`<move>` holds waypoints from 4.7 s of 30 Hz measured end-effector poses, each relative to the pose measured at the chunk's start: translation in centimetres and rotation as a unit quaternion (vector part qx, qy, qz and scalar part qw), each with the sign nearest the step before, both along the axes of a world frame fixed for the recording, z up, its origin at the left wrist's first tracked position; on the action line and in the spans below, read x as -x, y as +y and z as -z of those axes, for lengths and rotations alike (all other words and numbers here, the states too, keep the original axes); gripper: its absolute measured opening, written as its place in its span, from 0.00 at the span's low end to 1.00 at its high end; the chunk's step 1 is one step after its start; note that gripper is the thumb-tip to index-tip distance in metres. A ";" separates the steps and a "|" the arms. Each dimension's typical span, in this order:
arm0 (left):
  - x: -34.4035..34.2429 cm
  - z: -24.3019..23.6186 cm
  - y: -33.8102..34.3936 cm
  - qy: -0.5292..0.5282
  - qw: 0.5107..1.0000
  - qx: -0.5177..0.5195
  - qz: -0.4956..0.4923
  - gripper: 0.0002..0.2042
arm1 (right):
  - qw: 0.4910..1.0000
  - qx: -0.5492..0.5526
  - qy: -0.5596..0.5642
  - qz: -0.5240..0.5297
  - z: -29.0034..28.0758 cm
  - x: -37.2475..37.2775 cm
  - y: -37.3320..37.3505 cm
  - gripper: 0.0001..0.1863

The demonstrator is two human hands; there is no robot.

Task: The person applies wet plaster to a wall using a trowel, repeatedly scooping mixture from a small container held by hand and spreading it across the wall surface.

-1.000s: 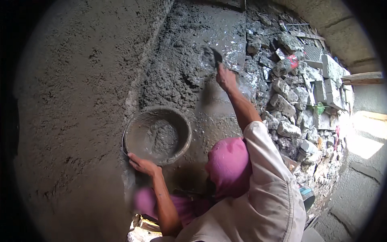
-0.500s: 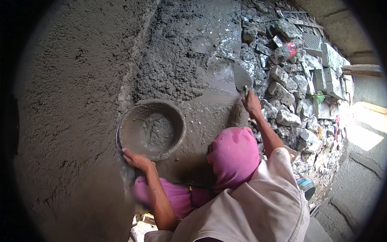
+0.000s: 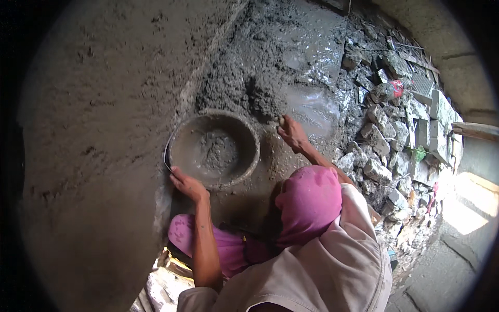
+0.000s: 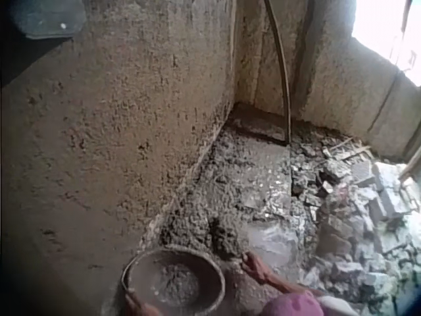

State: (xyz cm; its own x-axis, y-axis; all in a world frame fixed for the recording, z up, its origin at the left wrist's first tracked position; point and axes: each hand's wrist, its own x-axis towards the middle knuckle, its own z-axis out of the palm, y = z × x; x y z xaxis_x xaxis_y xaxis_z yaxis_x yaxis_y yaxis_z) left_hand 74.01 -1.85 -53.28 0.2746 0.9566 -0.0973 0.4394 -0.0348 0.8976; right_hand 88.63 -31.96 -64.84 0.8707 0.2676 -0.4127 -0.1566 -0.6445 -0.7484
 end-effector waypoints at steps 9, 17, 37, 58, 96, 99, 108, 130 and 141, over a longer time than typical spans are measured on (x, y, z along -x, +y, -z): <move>-0.8 -1.1 -0.5 -0.036 0.999 0.027 0.025 0.23 | 0.886 0.118 -0.314 -0.321 -15.3 2.0 3.7 0.20; -0.7 -1.9 -2.9 -0.022 0.998 -0.015 0.052 0.22 | 0.974 0.199 -0.106 0.027 -6.1 1.0 -7.1 0.18; -1.1 -1.4 -3.7 -0.022 0.995 -0.032 0.092 0.22 | 0.990 0.015 -0.135 -0.027 -8.2 2.2 1.2 0.22; 2.3 -0.4 -2.6 -0.011 0.993 0.118 0.000 0.40 | 0.996 -0.007 0.084 -0.010 0.0 0.3 6.3 0.19; 3.2 3.3 -1.6 -0.034 0.995 0.070 -0.057 0.32 | 0.921 0.271 -0.076 -0.268 1.2 -16.0 -26.6 0.07; 4.2 4.1 -1.5 -0.011 0.996 0.030 -0.081 0.30 | 0.960 0.202 0.014 -0.194 -0.3 -16.4 -18.2 0.07; 2.7 3.6 -3.5 0.018 0.994 0.056 -0.094 0.29 | 0.983 0.038 0.068 -0.169 0.8 -15.8 1.1 0.14; 1.7 1.5 -3.0 -0.045 0.982 0.147 -0.109 0.30 | 0.952 0.063 -0.222 -0.200 -15.5 -2.7 -2.8 0.18; 2.6 3.6 -2.0 0.005 0.995 0.075 -0.062 0.28 | 0.923 0.306 -0.068 -0.223 -4.0 -16.0 -20.4 0.19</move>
State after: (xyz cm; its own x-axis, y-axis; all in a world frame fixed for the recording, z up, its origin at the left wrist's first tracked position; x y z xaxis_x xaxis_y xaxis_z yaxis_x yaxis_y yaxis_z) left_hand 71.36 -3.85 -56.89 0.1540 0.9574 -0.2442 0.4411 0.1546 0.8841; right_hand 104.60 -52.32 -60.79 0.7849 0.3655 -0.5004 0.2957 -0.9305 -0.2160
